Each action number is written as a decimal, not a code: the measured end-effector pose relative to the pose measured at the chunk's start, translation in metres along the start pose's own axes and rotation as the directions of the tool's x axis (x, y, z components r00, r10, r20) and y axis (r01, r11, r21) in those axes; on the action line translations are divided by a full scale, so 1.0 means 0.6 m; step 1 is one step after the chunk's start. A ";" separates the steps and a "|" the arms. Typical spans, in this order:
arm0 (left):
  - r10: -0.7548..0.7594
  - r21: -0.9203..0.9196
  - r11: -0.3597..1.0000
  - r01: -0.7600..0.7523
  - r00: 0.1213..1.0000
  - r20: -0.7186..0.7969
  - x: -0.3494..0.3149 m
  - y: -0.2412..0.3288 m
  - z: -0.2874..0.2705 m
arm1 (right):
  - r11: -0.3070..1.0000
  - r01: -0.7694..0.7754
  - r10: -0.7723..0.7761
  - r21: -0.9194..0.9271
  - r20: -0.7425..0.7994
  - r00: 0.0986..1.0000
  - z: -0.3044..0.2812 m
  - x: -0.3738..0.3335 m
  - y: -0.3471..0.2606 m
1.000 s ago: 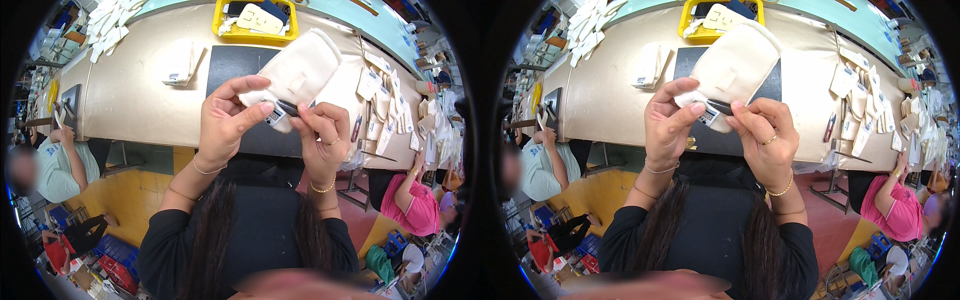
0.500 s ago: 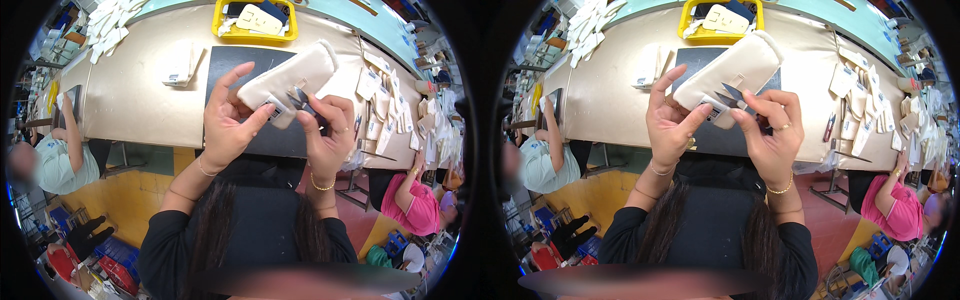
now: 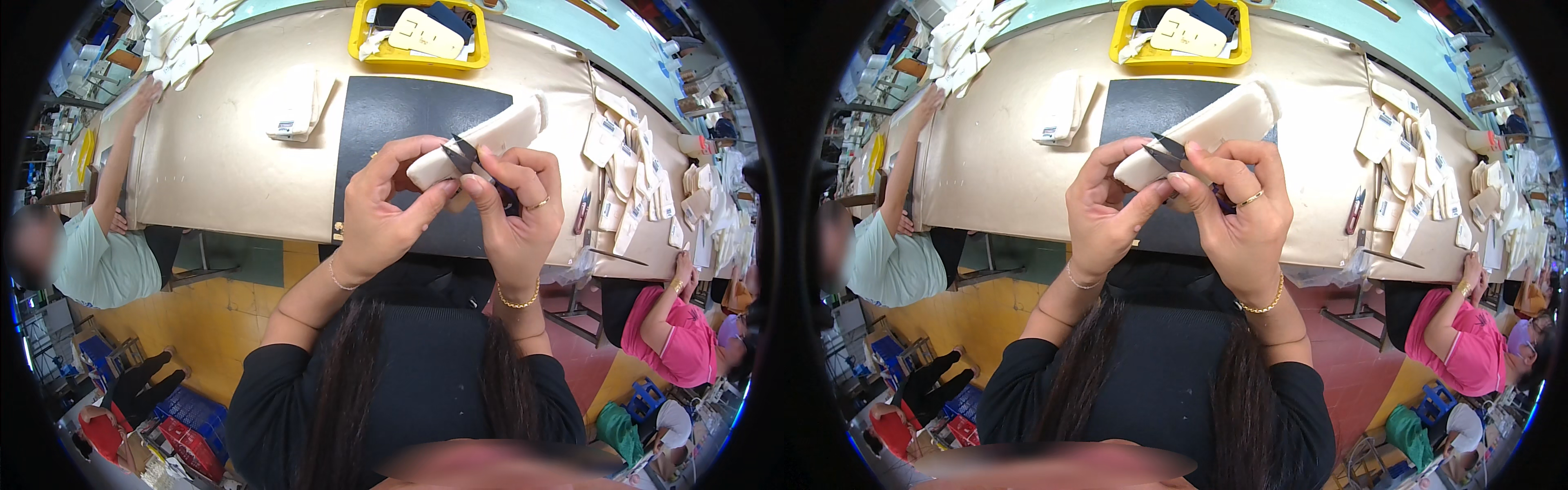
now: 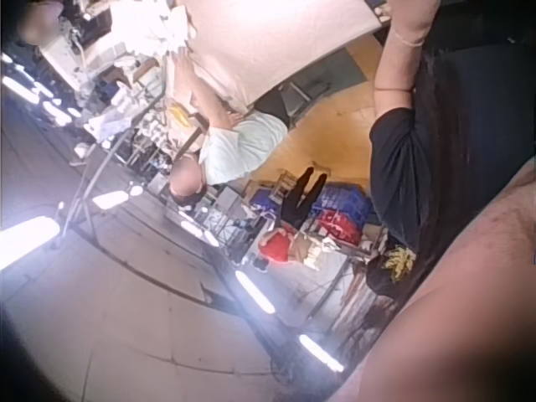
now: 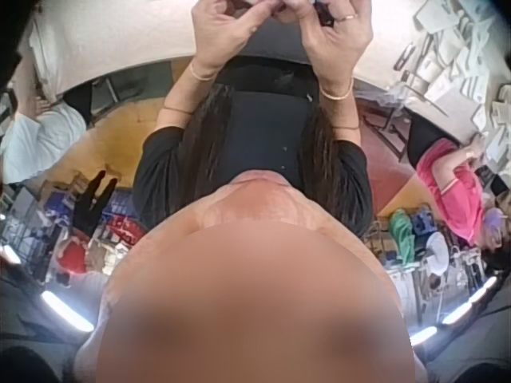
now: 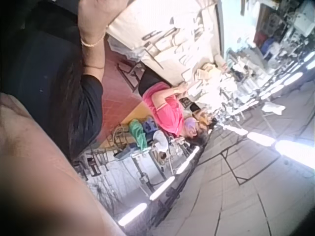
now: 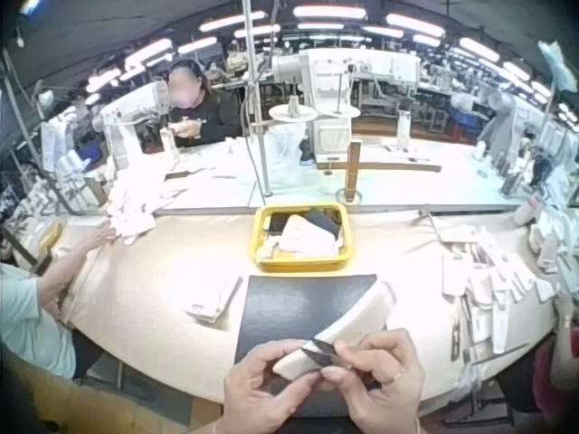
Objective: The person uses a small knife to trim excess fabric and remove tags from white fabric pieces at a workbench. They handle each piece individually, cutting along edges and peeling off labels before placing the finished items aside.
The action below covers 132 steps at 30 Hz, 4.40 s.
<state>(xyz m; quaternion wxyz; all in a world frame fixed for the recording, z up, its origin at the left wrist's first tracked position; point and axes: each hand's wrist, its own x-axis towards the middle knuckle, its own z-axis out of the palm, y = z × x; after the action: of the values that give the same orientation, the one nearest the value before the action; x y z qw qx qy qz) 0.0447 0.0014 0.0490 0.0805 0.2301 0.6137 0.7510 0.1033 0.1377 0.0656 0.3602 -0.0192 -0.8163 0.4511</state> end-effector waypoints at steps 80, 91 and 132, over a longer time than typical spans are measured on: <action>-0.242 -0.380 0.884 0.273 0.962 0.129 0.009 0.043 -0.047 | 0.996 0.031 -0.038 0.081 0.086 0.996 -0.016 -0.007 -0.003; -0.278 -0.349 0.876 0.332 0.940 0.196 0.017 0.052 -0.055 | 0.993 0.122 -0.120 -0.002 0.151 0.981 -0.025 0.002 -0.013; -0.208 -0.300 0.926 0.227 0.973 0.095 0.006 0.060 -0.045 | 0.911 -0.188 0.135 0.367 0.164 0.977 -0.013 -0.018 0.014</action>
<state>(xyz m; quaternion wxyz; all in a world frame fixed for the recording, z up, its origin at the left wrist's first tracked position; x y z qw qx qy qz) 0.0354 -0.0294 0.0804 0.2173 0.1679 0.5074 0.8168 0.1136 0.1448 0.0556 0.2622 0.0140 -0.7315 0.6293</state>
